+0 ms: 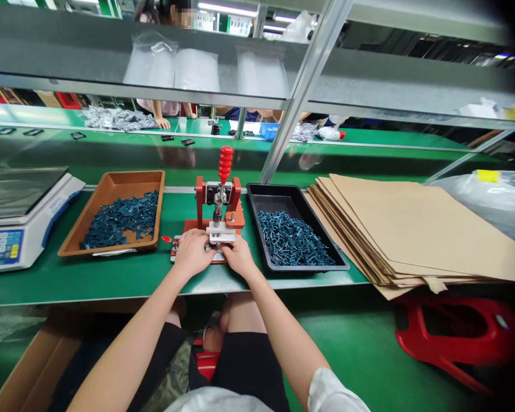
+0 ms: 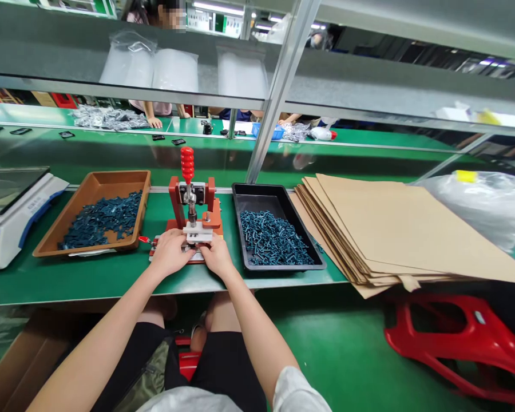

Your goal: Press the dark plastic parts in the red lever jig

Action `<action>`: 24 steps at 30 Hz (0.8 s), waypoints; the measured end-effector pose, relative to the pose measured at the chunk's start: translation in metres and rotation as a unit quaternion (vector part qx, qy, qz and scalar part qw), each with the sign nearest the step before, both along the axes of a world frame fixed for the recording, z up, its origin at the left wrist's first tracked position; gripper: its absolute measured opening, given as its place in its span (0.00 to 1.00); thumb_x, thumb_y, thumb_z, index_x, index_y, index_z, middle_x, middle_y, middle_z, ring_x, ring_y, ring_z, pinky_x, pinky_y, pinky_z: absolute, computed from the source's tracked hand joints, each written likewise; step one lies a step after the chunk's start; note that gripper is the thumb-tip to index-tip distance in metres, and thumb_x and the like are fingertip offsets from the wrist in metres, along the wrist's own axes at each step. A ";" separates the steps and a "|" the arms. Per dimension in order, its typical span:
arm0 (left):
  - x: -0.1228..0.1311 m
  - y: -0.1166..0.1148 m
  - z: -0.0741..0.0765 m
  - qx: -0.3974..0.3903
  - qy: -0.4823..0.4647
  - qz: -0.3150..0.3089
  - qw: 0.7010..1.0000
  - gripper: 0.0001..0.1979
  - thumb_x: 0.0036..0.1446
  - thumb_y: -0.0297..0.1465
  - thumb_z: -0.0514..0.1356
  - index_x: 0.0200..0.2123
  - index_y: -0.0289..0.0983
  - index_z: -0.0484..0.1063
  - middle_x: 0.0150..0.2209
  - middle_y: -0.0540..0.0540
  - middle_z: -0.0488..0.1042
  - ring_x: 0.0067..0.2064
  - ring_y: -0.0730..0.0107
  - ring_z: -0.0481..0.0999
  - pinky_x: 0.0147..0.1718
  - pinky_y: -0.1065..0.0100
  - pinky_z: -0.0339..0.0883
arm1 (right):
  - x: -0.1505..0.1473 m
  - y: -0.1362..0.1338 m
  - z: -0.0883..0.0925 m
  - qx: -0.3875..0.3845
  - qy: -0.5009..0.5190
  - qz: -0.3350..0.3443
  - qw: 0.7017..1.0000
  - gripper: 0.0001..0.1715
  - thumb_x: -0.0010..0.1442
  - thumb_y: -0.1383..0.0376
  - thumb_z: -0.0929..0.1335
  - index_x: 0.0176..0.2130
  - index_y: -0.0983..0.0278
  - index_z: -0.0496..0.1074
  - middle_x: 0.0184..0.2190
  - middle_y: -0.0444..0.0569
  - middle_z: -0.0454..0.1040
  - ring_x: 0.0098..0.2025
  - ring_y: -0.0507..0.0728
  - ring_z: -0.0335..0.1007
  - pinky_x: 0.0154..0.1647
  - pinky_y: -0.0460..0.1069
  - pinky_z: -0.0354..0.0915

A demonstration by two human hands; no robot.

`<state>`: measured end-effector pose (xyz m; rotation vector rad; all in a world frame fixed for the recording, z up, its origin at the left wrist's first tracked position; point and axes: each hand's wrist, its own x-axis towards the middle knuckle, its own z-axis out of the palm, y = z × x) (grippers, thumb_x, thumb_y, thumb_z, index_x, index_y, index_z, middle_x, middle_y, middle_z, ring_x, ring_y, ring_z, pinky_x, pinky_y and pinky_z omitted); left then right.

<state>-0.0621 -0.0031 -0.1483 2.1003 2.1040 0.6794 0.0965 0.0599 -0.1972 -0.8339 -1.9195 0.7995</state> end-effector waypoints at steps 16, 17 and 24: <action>0.000 0.003 -0.003 -0.003 0.001 0.007 1.000 0.10 0.53 0.35 0.64 0.38 0.39 0.79 0.44 0.40 0.78 0.54 0.48 0.73 0.57 0.50 0.64 | -0.001 -0.003 0.006 0.016 -0.041 0.011 0.999 0.15 0.62 0.69 0.67 0.44 0.57 0.82 0.48 0.50 0.80 0.51 0.62 0.74 0.58 0.59 0.69; 0.001 0.003 -0.004 -0.001 0.002 0.006 1.000 0.10 0.53 0.35 0.64 0.38 0.39 0.78 0.44 0.40 0.78 0.53 0.48 0.73 0.57 0.50 0.64 | 0.000 -0.003 0.006 0.025 -0.039 0.009 0.999 0.15 0.62 0.69 0.67 0.44 0.58 0.81 0.48 0.51 0.79 0.52 0.62 0.74 0.58 0.59 0.69; -0.015 -0.023 0.001 0.132 0.001 0.022 0.991 0.16 0.58 0.34 0.62 0.50 0.39 0.74 0.59 0.38 0.70 0.62 0.48 0.65 0.64 0.47 0.57 | 0.000 -0.004 0.005 0.054 -0.023 0.009 0.998 0.16 0.62 0.70 0.66 0.45 0.59 0.80 0.50 0.52 0.78 0.52 0.62 0.74 0.57 0.58 0.69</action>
